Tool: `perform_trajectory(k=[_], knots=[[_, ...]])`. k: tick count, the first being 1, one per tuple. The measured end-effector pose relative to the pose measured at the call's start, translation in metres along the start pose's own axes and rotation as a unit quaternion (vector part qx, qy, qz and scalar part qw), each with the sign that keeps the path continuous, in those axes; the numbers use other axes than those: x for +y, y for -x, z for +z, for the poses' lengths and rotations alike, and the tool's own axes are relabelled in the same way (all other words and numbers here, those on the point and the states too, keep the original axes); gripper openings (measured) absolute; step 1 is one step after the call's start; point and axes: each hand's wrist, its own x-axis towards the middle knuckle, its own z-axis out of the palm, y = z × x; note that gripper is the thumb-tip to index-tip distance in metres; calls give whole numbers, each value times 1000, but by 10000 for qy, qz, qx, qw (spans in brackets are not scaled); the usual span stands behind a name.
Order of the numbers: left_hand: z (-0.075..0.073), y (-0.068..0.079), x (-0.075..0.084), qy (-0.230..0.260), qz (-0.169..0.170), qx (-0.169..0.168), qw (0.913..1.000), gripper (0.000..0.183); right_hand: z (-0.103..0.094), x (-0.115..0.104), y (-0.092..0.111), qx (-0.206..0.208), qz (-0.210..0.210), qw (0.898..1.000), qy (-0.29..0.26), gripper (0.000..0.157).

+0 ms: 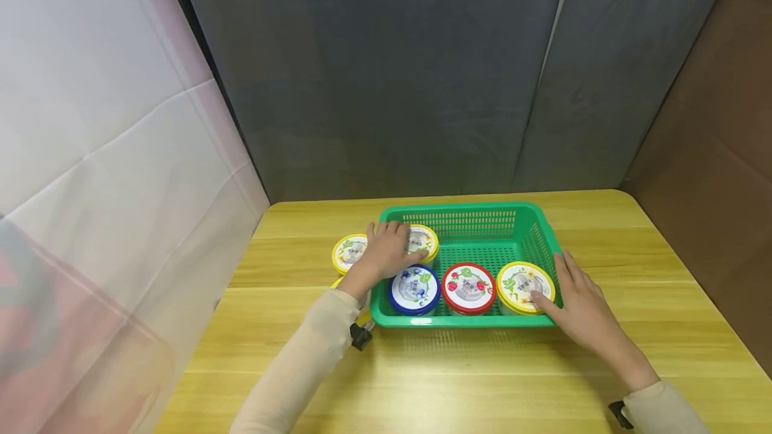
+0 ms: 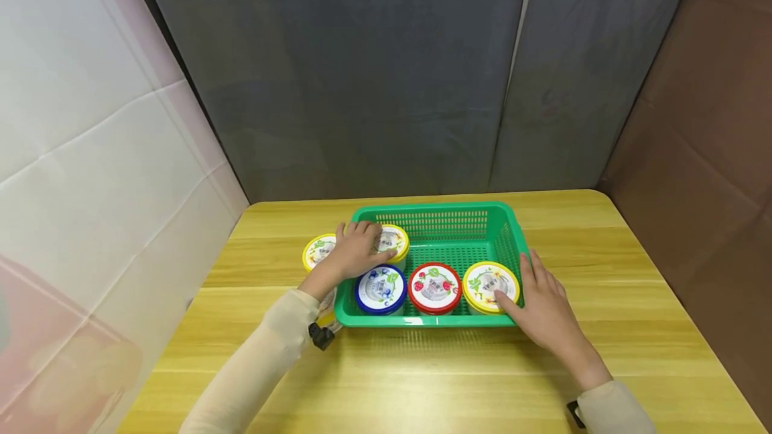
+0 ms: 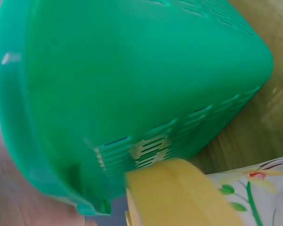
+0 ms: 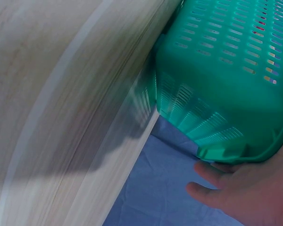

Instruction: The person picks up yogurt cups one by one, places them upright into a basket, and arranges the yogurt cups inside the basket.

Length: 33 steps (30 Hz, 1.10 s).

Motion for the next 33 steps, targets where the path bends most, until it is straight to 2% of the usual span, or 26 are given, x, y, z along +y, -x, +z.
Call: perform_trajectory(k=[5, 8, 15, 20, 25, 33], knots=[[-4, 5, -5, 330, 26, 150, 9993, 74, 1, 0, 1, -22, 11, 10000, -13, 95], [-12, 10, -11, 591, 1, 290, 9978, 74, 1, -1, 1, -33, 24, 10000, -14, 96], [-24, 21, -37, 874, -148, 558, 9945, 72, 0, 0, 1, -31, 31, 10000, -44, 96], [-27, 31, -56, 979, -376, 552, 9930, 73, -2, 1, 1, 7, 23, 10000, -56, 96], [-26, 40, -68, 887, -459, 342, 9944, 75, -2, 1, 0, -1, 12, 10000, -61, 97], [-23, 48, -79, 1005, -547, -264, 9931, 83, 0, 1, 0, 15, -20, 10000, -50, 96]])
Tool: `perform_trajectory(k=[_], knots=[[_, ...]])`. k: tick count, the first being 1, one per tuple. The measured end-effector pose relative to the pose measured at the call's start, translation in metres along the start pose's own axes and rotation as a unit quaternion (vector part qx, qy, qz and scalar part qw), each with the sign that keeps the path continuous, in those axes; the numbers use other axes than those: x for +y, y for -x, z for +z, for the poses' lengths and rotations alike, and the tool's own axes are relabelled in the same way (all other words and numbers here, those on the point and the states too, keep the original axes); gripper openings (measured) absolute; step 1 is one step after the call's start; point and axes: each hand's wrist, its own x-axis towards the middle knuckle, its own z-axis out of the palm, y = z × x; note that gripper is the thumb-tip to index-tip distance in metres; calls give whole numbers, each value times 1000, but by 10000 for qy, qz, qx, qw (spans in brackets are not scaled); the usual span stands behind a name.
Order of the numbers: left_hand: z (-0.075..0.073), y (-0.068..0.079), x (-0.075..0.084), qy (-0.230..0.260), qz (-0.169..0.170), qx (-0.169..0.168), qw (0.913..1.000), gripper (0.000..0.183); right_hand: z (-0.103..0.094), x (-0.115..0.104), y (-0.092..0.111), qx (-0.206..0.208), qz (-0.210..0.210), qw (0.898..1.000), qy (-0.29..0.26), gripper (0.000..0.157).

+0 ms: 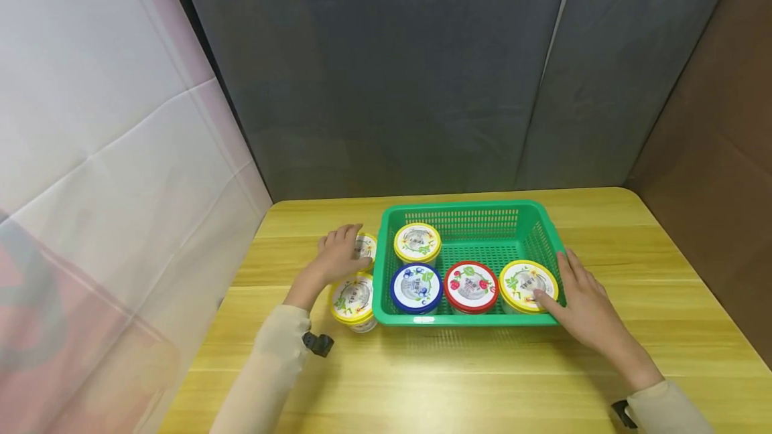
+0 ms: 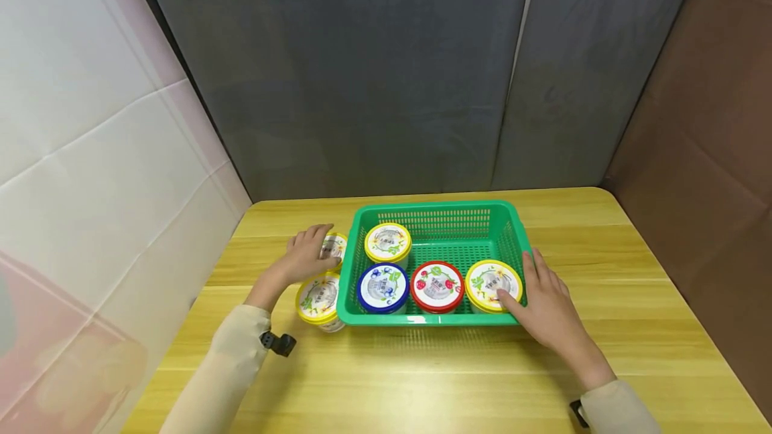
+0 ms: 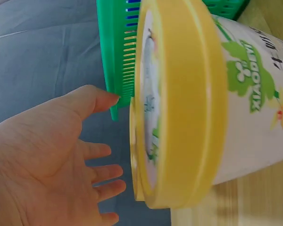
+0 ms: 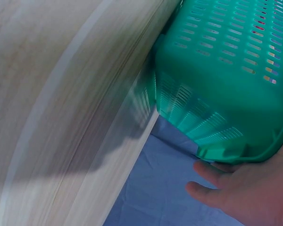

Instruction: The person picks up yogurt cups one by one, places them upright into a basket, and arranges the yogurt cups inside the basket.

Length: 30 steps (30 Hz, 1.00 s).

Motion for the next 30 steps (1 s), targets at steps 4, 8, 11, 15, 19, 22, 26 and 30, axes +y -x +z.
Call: perform_trajectory(k=[4, 8, 11, 15, 19, 22, 26, 30], knots=[[4, -2, -5, -10, -73, -84, 9999, 89, 0, 0, 0, -6, 9, 10000, -9, 96], [8, -5, -8, 7, -107, -104, 9999, 92, 0, 0, 0, -14, 19, 10000, -17, 96], [10, -5, -9, 2, -98, -92, 9999, 94, 0, 0, 0, -15, 20, 10000, -21, 97], [12, -6, -9, -79, -109, -86, 9999, 95, 0, 0, 0, -2, 23, 10000, -33, 97], [14, -8, -9, -146, -156, -80, 9997, 96, 0, 0, 0, -1, 26, 10000, -34, 96], [15, -10, -11, -157, -173, -50, 9997, 98, 0, 0, 0, 0, 22, 10000, -25, 96], [17, -13, -11, -167, -197, -24, 9997, 100, 0, 1, 0, -6, 29, 10000, -39, 96], [17, -14, -9, -166, -215, -3, 9996, 101, 0, 1, 0, -26, 53, 10000, -45, 97]])
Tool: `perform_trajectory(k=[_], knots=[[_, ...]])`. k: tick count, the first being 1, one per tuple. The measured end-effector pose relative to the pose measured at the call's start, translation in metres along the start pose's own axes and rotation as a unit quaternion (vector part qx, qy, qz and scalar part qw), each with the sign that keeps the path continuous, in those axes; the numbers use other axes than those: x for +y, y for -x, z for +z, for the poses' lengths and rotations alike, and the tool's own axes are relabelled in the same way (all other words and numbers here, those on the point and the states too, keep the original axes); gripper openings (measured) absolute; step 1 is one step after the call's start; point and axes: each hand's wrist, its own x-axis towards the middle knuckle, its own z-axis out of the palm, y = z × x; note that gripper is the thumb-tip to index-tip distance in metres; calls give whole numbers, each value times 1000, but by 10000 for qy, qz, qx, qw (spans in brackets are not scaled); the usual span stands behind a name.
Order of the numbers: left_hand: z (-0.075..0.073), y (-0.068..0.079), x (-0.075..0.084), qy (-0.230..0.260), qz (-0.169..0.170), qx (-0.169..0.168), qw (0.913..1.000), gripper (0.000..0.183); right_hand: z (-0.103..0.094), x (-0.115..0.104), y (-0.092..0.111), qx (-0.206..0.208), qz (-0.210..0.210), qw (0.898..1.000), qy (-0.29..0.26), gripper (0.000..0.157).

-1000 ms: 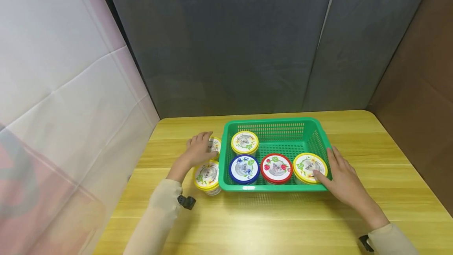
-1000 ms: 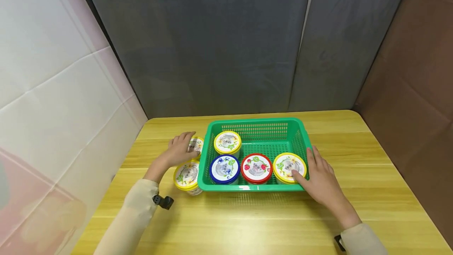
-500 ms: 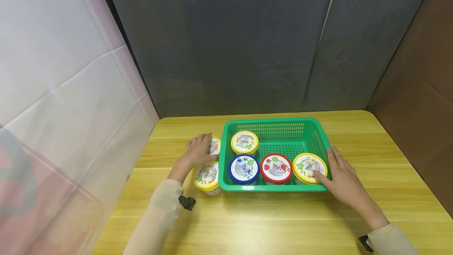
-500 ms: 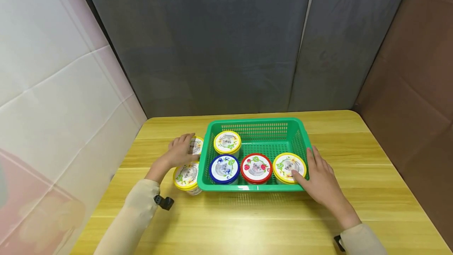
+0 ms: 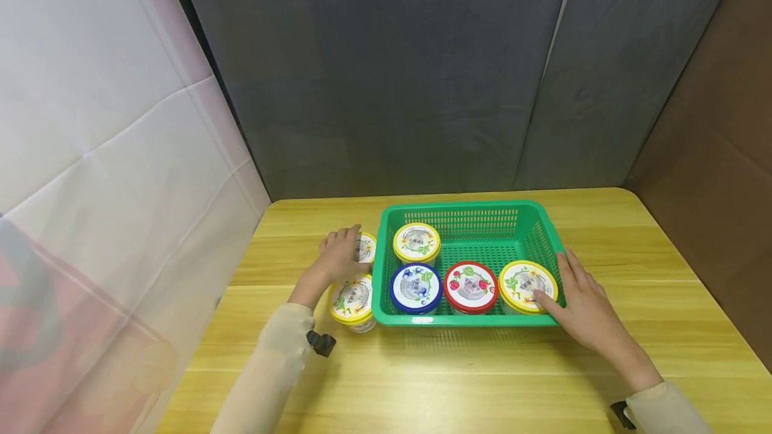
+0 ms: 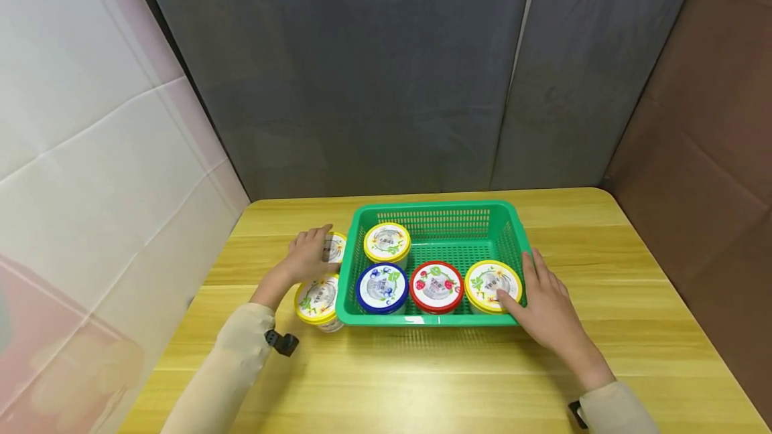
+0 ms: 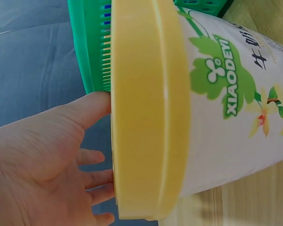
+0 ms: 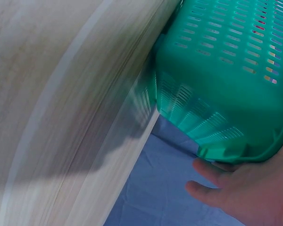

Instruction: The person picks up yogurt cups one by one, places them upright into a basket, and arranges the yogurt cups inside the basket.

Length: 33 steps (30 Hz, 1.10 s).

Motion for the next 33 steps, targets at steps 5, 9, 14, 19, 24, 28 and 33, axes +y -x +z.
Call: perform_trajectory(k=[5, 9, 14, 19, 24, 28, 33], knots=[[-2, 3, 3, -36, -132, 13, 9999, 101, 1, 0, 1, 7, 25, 10000, -5, 97], [-2, 5, 3, -52, -254, -1, 9997, 101, 2, 0, 1, 19, 13, 10000, 5, 97], [-4, 6, 3, -61, -262, 120, 9996, 100, 2, 0, 1, 25, 3, 10000, 1, 97], [-8, 7, 2, -70, -201, 372, 9991, 100, 1, -1, 0, 53, -11, 10000, -29, 97], [-16, 7, 0, -108, -311, 438, 9985, 100, 1, -1, 1, 77, -30, 10000, -13, 97], [-24, 7, -1, -121, -368, 574, 9976, 99, 2, 0, 1, 97, -51, 9999, 14, 96], [-34, 6, 0, -53, -350, 782, 9963, 99, 2, 0, 0, 115, -76, 9999, 4, 96]])
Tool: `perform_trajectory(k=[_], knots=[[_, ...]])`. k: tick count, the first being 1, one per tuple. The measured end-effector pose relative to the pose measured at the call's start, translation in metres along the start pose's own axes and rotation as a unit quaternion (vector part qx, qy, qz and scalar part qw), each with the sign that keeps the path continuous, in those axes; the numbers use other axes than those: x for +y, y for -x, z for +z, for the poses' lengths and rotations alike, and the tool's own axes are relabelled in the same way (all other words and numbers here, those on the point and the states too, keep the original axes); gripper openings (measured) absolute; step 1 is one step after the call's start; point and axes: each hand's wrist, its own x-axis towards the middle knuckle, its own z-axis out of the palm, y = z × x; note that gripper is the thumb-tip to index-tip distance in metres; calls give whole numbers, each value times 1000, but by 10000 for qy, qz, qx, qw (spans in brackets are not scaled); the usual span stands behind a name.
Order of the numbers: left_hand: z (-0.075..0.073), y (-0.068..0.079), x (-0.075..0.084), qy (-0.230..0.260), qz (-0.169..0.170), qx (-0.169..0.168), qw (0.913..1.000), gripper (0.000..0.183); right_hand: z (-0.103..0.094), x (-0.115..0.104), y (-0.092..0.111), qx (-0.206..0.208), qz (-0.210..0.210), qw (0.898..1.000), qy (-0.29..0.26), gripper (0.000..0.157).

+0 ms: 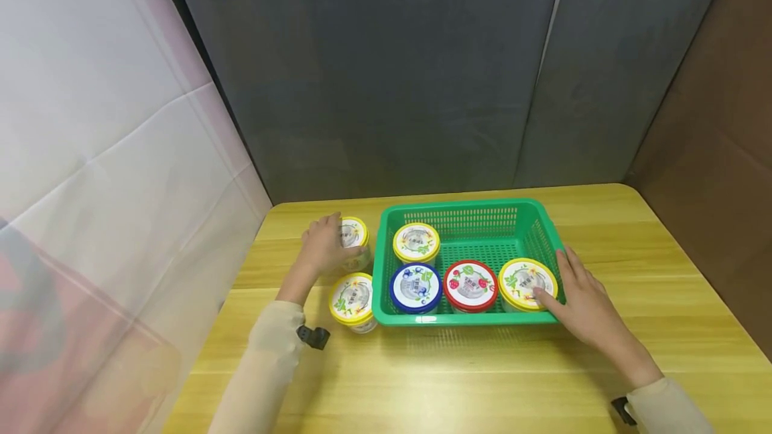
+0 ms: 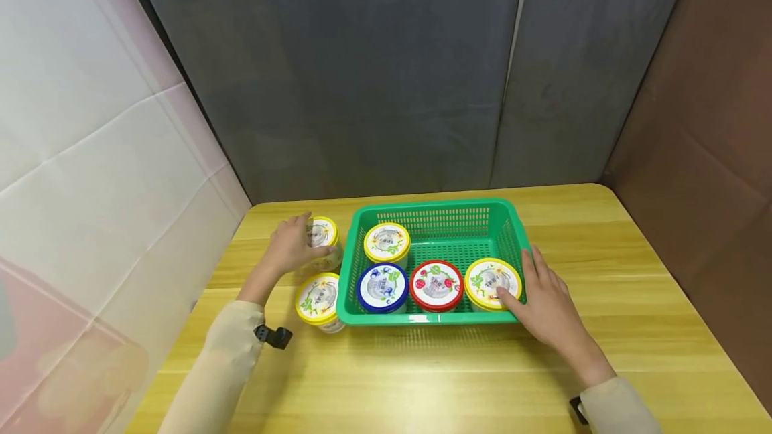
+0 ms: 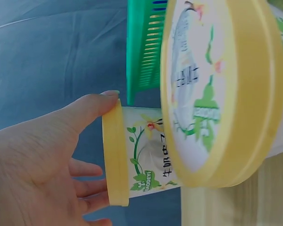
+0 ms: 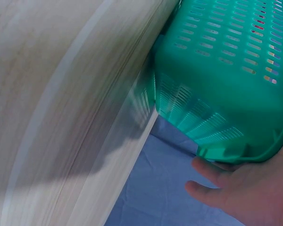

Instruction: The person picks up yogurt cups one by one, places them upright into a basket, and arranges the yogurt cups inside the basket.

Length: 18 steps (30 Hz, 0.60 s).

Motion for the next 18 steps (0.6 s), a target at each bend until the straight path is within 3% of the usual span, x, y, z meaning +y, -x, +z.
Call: perform_trajectory(k=[18], knots=[[-30, -1, 16, -67, 179, 756, 9970, 102, -1, 0, 0, -23, 42, 10000, -63, 97]])
